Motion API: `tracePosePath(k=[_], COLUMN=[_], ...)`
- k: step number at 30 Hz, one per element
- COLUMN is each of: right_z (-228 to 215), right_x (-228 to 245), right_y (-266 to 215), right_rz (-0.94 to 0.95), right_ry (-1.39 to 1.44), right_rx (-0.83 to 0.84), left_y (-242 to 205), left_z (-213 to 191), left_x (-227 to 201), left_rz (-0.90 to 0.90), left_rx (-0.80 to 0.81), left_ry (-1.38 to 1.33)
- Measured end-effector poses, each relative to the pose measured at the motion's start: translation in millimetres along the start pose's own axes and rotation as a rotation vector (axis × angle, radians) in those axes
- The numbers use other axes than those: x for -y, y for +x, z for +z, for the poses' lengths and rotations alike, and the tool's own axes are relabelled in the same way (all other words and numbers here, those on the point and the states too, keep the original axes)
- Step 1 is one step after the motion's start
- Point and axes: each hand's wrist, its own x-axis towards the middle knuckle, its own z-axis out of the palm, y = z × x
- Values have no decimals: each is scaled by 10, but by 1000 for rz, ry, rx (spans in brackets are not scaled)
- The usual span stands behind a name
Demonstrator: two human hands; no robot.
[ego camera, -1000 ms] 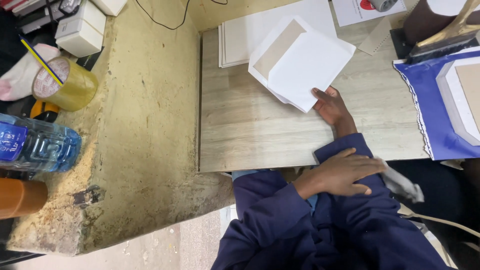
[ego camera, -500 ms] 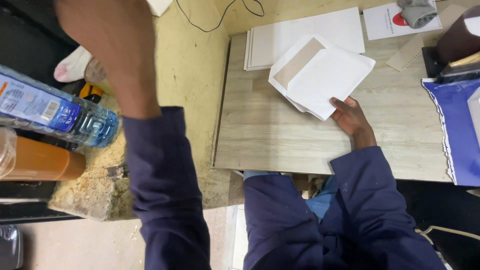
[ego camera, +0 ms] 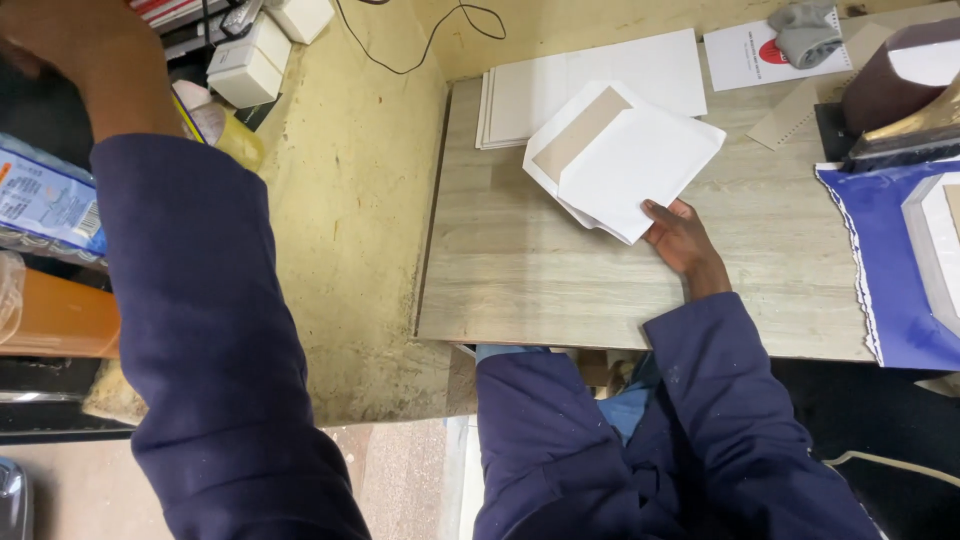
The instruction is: The person wipes a white sheet of paper with a cloth, then picks up a paper frame and wipes it with a pink cloth. They continue to wipe the frame and the paper sheet, flipping the paper over to clean both sides.
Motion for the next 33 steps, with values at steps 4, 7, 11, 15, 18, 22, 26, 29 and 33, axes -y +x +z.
tracePosePath(k=[4,7,11,15,18,22,26,29,33], right_z=[62,65,43,-190,-162,-31,-8,-67,-37], right_x=[54,52,35,-114,-85,5,-14,-42,-152], right_y=[-59,-57,-42,141,100,-8,-35,-121,-343], right_rz=[10,25,16,-89,-87,-87,-95,-95,-118], right_ry=[16,-2,11,58,58,60,110,142,133], right_rx=[22,-32,-16,141,136,135,138,112,105], left_y=[356,268,380,-198,-517,-845,-1891,-2671,-3700], left_z=[730,807,1052,481,76,-175,-795,-1170,-1139], left_x=[-238,-229,-229,-40,-158,-688,-1187,-1628,-2145], left_rz=[-86,1,-37,-1,103,247,375,471,640], left_rx=[92,219,230,192,238,294,347,382,412], left_ry=[200,149,215,99,-195,-587,-973,-1277,-1695])
